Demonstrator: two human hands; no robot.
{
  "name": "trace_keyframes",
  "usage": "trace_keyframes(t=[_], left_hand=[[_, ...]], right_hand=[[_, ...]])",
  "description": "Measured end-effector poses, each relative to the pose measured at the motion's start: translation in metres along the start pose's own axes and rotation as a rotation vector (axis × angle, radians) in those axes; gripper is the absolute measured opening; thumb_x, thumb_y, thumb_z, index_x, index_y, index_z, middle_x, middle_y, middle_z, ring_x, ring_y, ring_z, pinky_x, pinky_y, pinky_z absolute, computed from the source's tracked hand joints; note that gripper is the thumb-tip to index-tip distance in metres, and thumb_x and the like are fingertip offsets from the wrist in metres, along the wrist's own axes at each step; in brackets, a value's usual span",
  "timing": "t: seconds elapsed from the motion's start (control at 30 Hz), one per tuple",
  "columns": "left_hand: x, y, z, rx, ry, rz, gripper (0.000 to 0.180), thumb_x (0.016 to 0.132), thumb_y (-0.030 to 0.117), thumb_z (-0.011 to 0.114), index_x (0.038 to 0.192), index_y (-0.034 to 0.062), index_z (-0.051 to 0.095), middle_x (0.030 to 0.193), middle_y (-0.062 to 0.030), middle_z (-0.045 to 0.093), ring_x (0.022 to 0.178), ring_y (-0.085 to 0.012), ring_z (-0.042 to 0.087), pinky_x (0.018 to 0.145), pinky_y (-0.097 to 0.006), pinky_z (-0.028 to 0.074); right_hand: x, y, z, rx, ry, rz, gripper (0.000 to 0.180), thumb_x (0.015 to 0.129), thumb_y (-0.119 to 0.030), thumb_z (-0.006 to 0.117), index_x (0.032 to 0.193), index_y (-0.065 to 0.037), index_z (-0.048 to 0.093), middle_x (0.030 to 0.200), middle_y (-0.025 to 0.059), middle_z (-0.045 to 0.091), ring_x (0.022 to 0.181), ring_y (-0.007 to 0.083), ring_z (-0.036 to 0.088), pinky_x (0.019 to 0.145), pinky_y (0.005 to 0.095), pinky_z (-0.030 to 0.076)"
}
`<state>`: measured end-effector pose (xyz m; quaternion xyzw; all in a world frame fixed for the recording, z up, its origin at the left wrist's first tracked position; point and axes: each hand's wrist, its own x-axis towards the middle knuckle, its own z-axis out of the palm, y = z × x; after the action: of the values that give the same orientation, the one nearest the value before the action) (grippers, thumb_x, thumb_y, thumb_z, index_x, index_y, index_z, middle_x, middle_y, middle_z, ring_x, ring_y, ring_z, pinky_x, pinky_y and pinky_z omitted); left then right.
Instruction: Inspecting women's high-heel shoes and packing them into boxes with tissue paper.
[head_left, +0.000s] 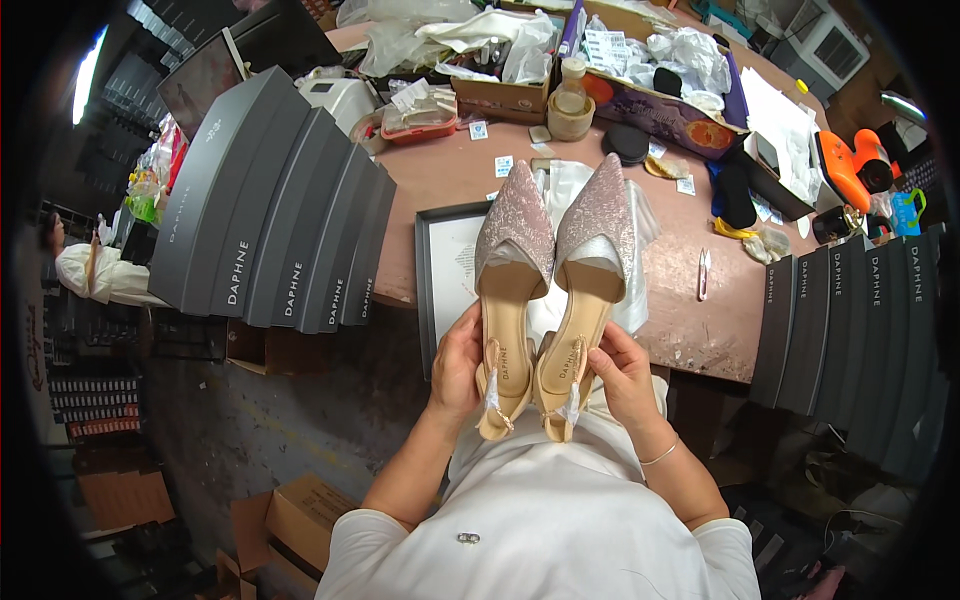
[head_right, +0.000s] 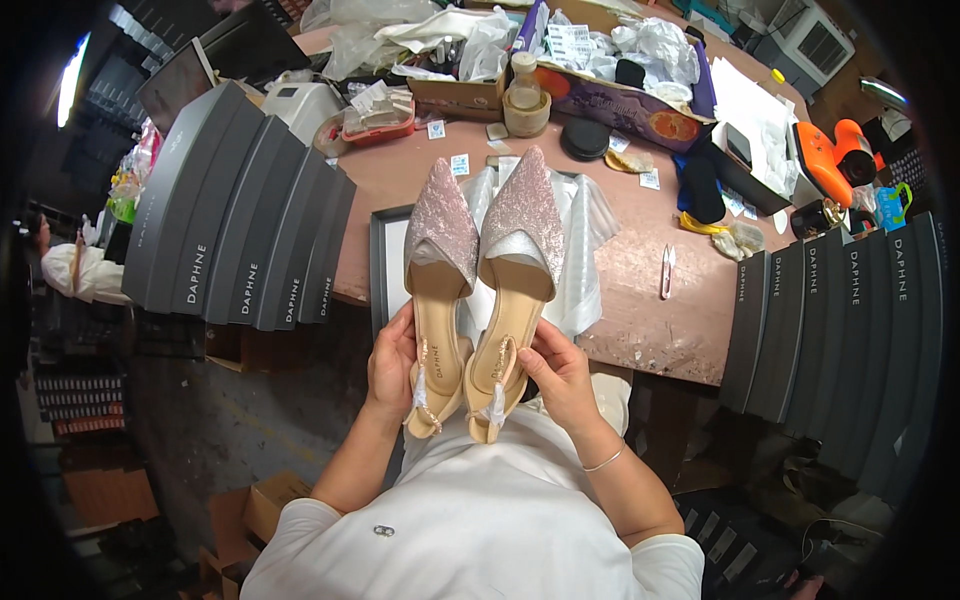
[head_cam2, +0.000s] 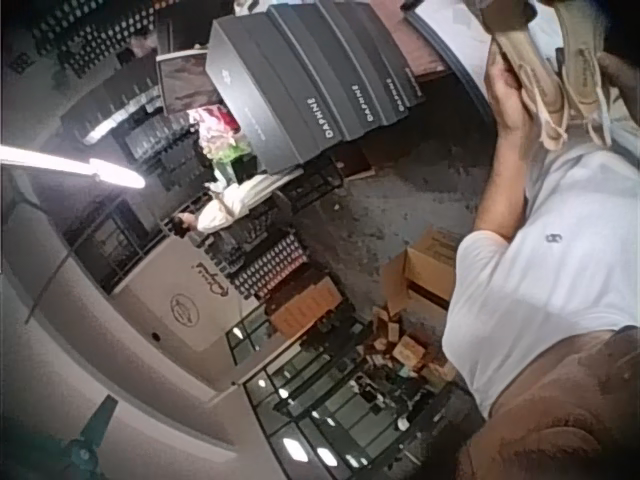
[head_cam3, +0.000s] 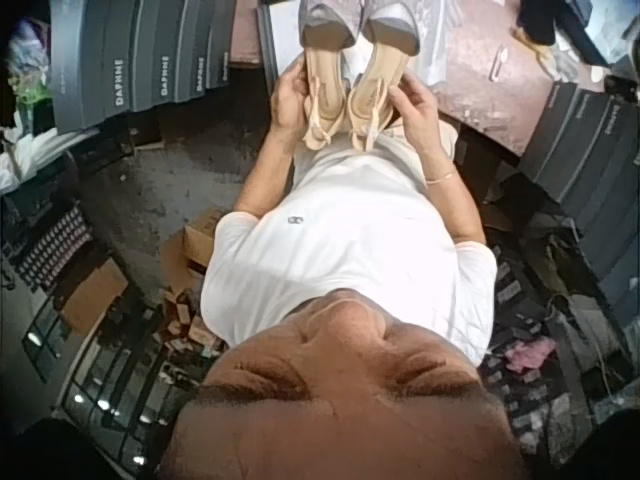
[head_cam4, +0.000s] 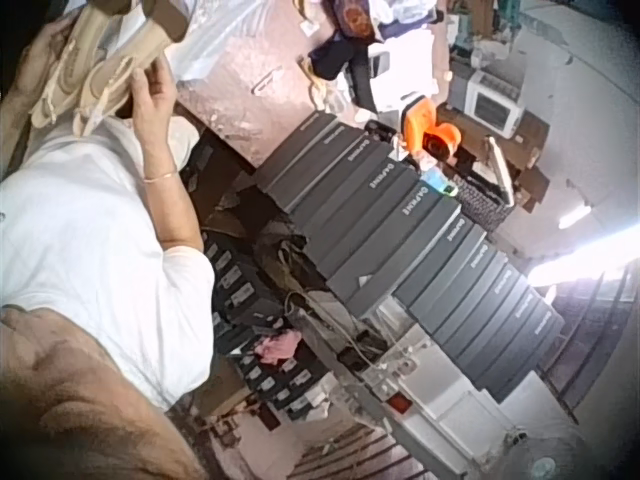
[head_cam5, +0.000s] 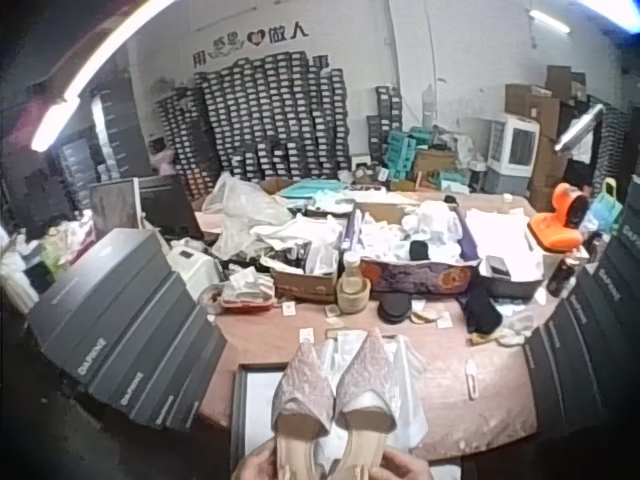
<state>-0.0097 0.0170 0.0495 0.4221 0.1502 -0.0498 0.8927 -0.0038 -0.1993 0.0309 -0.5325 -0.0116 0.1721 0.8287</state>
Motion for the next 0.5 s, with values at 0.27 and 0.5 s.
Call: trace_keyframes(t=[0.27,0.5], left_hand=[[-0.009,0.021,-0.011,0.497,-0.289,0.303,0.062,0.094,-0.001,0.05,0.15,0.0077,0.024,0.11,-0.0106,0.065,0.093,-0.0146,0.062,0.084,-0.025,0.048],[-0.009,0.097,0.021,1.278,-0.331,0.654,0.035,0.069,-0.001,0.074,0.103,0.0032,0.067,0.086,-0.0104,0.065,0.078,-0.0253,0.064,0.073,-0.029,0.05]], right_hand=[[0.004,-0.033,0.001,-0.226,-0.066,-0.145,0.048,0.092,0.003,0.05,0.139,-0.003,0.043,0.1,0.0049,0.061,0.09,0.0083,0.054,0.084,0.0235,0.045],[0.014,-0.116,0.025,-0.833,-0.144,-0.294,0.02,0.084,-0.001,0.066,0.104,0.0,0.066,0.091,0.0057,0.062,0.084,0.013,0.057,0.074,0.0253,0.048]])
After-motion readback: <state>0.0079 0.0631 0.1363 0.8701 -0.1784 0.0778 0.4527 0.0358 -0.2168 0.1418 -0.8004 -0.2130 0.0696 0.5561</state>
